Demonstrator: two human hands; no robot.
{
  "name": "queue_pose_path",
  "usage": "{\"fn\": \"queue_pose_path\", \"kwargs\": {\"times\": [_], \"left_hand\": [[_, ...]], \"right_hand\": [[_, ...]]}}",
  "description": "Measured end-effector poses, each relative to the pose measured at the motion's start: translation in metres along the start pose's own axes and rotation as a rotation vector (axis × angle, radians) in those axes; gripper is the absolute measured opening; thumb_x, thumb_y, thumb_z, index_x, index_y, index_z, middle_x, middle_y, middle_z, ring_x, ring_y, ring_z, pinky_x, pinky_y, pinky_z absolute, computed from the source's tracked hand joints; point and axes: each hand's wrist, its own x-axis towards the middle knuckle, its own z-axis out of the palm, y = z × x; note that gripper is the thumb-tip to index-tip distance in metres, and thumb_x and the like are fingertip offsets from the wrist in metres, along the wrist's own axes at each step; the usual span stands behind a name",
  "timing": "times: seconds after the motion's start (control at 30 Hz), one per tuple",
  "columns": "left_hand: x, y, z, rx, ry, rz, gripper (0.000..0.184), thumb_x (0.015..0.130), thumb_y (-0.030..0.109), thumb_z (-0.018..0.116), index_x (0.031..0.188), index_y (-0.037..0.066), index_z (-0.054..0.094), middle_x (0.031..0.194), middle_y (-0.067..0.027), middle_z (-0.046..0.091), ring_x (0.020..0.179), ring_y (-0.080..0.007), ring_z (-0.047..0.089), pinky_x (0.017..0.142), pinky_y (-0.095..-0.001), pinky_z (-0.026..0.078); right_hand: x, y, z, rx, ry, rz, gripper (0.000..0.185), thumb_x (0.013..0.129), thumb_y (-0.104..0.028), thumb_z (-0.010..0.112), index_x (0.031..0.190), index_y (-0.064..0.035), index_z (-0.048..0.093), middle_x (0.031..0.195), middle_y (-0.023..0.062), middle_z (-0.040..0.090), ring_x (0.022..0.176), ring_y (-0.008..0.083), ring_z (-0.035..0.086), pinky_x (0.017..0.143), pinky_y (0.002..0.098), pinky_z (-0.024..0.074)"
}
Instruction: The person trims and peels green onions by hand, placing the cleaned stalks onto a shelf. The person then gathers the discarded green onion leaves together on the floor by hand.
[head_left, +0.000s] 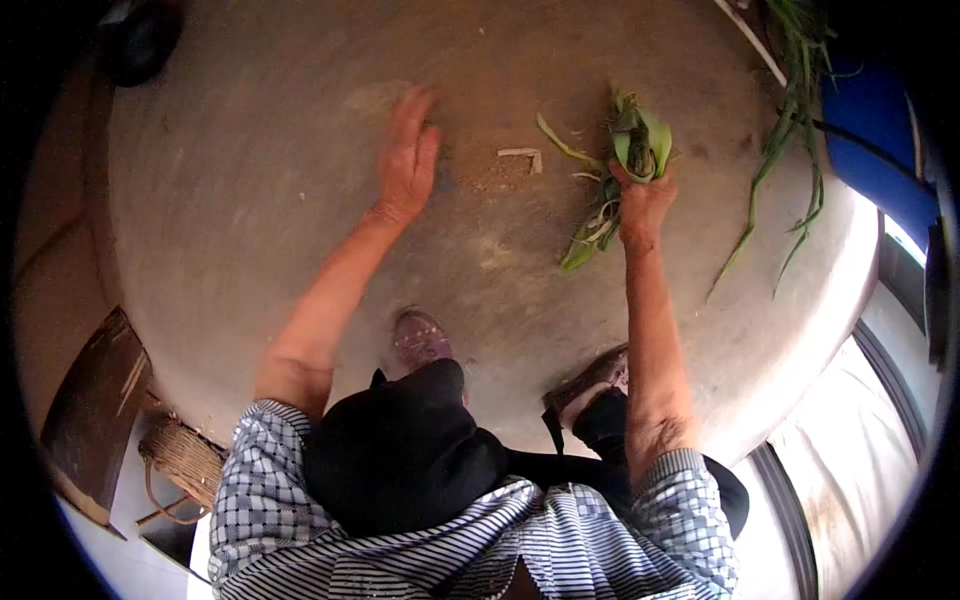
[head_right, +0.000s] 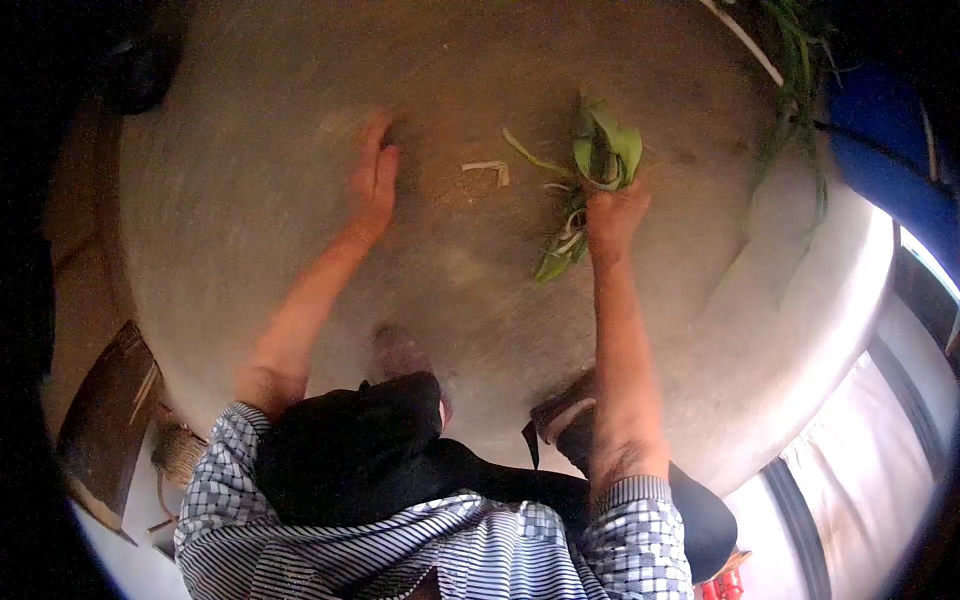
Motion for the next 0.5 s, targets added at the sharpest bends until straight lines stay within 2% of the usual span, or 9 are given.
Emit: {"fn": "queue_pose_path", "kwargs": {"times": [0.03, 0.1, 0.13, 0.23, 0.33, 0.43, 0.5], "left_hand": [[-0.002, -0.005, -0.004, -0.028, 0.152, -0.055, 0.036, 0.090, 0.013, 0.042, 0.124, 0.002, 0.042, 0.135, -0.0122, 0.036, 0.125, -0.0294, 0.033, 0.102, -0.0383, 0.030], [-0.011, 0.002, 0.012, -0.002, 0.115, -0.027, 0.037, 0.089, 0.012, 0.044, 0.125, 0.002, 0.041, 0.135, -0.0127, 0.035, 0.124, -0.0305, 0.035, 0.101, -0.0388, 0.032], [-0.013, 0.009, 0.024, 0.004, 0.096, -0.015, 0.038, 0.088, 0.011, 0.045, 0.125, 0.002, 0.040, 0.135, -0.0129, 0.035, 0.123, -0.0311, 0.036, 0.100, -0.0391, 0.033], [-0.011, 0.024, 0.056, -0.215, 0.086, -0.020, 0.043, 0.086, 0.009, 0.047, 0.127, 0.001, 0.037, 0.135, -0.0135, 0.034, 0.122, -0.0317, 0.037, 0.100, -0.0379, 0.033], [-0.010, 0.022, 0.064, -0.134, 0.028, 0.027, 0.048, 0.085, 0.016, 0.053, 0.128, 0.003, 0.036, 0.136, -0.0116, 0.032, 0.125, -0.0293, 0.033, 0.103, -0.0414, 0.028], [-0.011, 0.024, 0.040, 0.238, -0.195, 0.333, 0.058, 0.080, 0.026, 0.061, 0.128, 0.005, 0.037, 0.137, -0.0092, 0.030, 0.127, -0.0264, 0.029, 0.103, -0.0446, 0.024], [-0.009, 0.025, 0.027, 0.289, -0.290, 0.339, 0.060, 0.076, 0.032, 0.064, 0.126, 0.009, 0.040, 0.135, -0.0096, 0.031, 0.127, -0.0270, 0.028, 0.103, -0.0469, 0.024]], "right_hand": [[-0.002, 0.007, 0.006, -0.136, -0.038, -0.079, 0.029, 0.072, -0.007, 0.068, 0.099, -0.0015, 0.057, 0.089, 0.0043, 0.062, 0.077, 0.0146, 0.057, 0.069, 0.0277, 0.0468], [-0.001, 0.015, 0.015, -0.412, -0.109, -0.254, 0.028, 0.075, -0.009, 0.066, 0.101, -0.0016, 0.057, 0.088, 0.0053, 0.063, 0.078, 0.0147, 0.057, 0.070, 0.0273, 0.0463], [-0.009, -0.001, 0.027, -0.329, -0.126, -0.137, 0.027, 0.078, -0.011, 0.063, 0.103, -0.0021, 0.056, 0.091, 0.0063, 0.063, 0.082, 0.0147, 0.057, 0.074, 0.0271, 0.0451], [-0.029, -0.031, 0.057, -0.242, -0.118, -0.149, 0.030, 0.075, -0.012, 0.064, 0.103, -0.0016, 0.056, 0.093, 0.0159, 0.062, 0.085, 0.0274, 0.060, 0.075, 0.0346, 0.0462], [-0.031, -0.019, 0.056, -0.047, -0.162, -0.073, 0.033, 0.076, -0.012, 0.064, 0.105, -0.0006, 0.055, 0.093, 0.0127, 0.062, 0.087, 0.0235, 0.059, 0.078, 0.0334, 0.0454], [-0.029, -0.010, 0.021, 0.229, -0.010, 0.255, 0.036, 0.070, 0.001, 0.067, 0.104, -0.0020, 0.055, 0.095, 0.0041, 0.059, 0.084, 0.0191, 0.057, 0.075, 0.0291, 0.0456], [-0.033, -0.001, -0.010, 0.375, 0.047, 0.364, 0.037, 0.069, 0.003, 0.067, 0.103, -0.0022, 0.055, 0.093, 0.0049, 0.059, 0.082, 0.0187, 0.057, 0.072, 0.0296, 0.0470]]}}
